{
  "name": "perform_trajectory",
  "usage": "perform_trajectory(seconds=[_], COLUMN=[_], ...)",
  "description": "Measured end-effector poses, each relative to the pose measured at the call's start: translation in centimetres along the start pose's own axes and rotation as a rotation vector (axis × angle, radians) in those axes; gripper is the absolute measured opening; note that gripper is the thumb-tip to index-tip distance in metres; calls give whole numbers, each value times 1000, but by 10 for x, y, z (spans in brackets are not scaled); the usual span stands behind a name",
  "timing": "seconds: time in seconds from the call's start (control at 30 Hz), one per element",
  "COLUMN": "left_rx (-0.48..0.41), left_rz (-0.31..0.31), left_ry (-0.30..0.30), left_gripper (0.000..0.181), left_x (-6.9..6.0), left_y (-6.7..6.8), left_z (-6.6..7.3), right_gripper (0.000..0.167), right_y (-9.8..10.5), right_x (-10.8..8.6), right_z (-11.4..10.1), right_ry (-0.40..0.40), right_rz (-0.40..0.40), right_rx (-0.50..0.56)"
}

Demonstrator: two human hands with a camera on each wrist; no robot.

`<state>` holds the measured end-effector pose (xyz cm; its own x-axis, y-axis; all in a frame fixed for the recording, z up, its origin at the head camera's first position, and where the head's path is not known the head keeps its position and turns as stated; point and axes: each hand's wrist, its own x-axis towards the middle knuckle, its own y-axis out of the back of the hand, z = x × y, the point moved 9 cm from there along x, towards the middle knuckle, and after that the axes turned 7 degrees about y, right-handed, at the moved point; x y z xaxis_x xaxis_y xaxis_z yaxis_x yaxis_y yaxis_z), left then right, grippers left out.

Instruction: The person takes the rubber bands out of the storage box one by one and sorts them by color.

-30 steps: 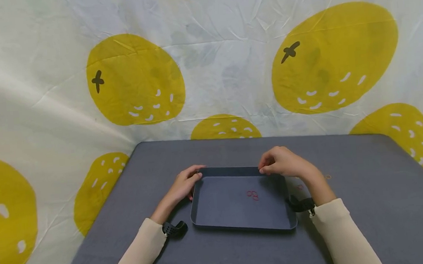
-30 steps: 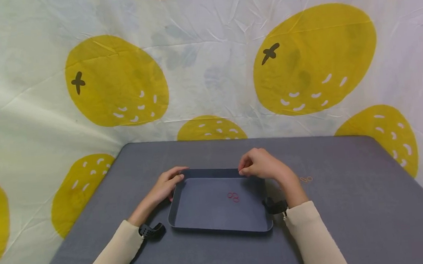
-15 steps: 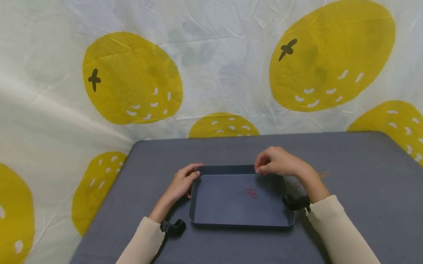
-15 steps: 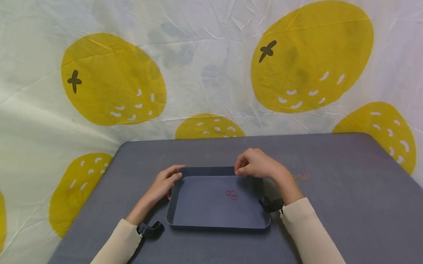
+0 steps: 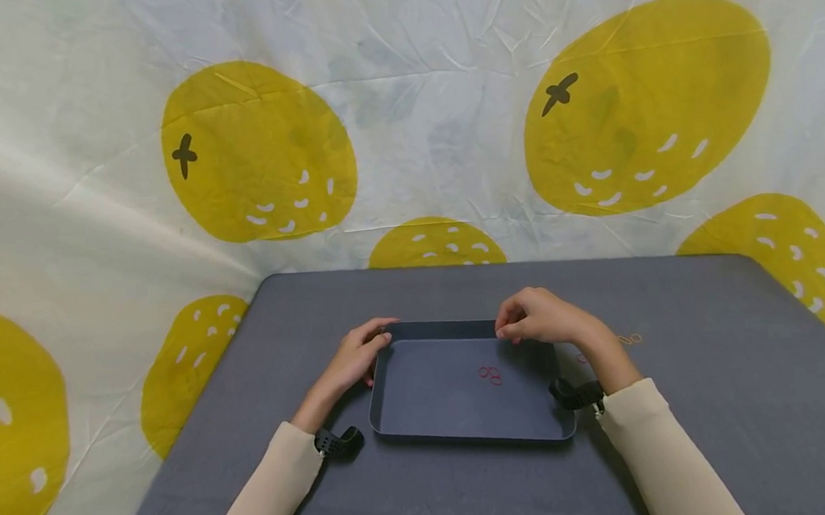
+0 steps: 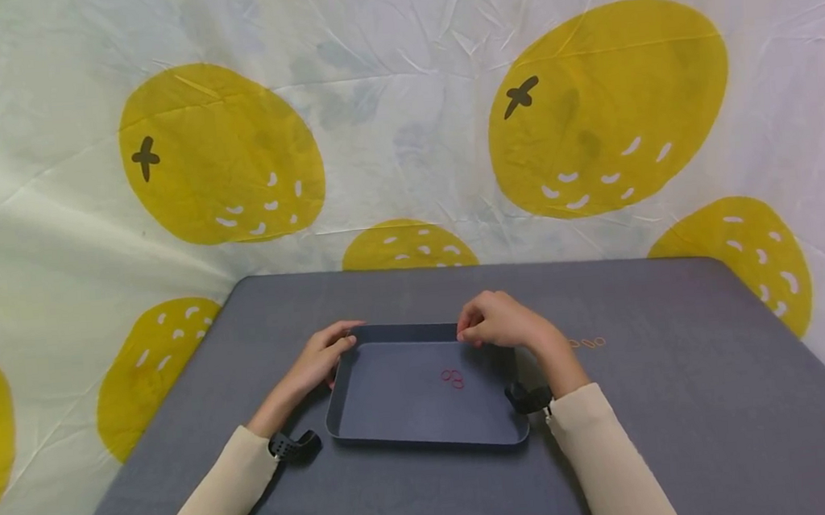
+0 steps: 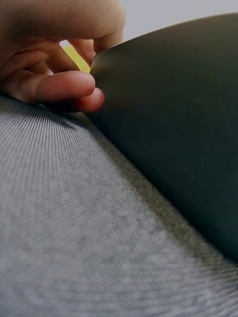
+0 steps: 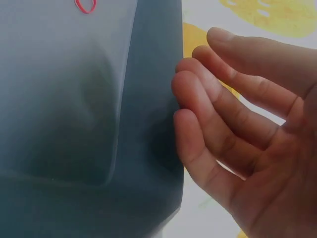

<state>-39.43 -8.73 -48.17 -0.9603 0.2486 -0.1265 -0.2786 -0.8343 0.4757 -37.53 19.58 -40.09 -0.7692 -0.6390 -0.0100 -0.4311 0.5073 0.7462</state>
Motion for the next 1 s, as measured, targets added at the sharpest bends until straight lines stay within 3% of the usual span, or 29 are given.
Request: perform_trajectory(seconds=[1.0], left_rx=[-12], left_rz=[-1], left_ry=[-3], left_gripper=[39], left_x=[0], left_y=[-1], left_z=[5], right_gripper=[22], right_y=[-11], right_x=[9], right_z=[0], right_ry=[41], right_rz=[-56], right_rx=[72])
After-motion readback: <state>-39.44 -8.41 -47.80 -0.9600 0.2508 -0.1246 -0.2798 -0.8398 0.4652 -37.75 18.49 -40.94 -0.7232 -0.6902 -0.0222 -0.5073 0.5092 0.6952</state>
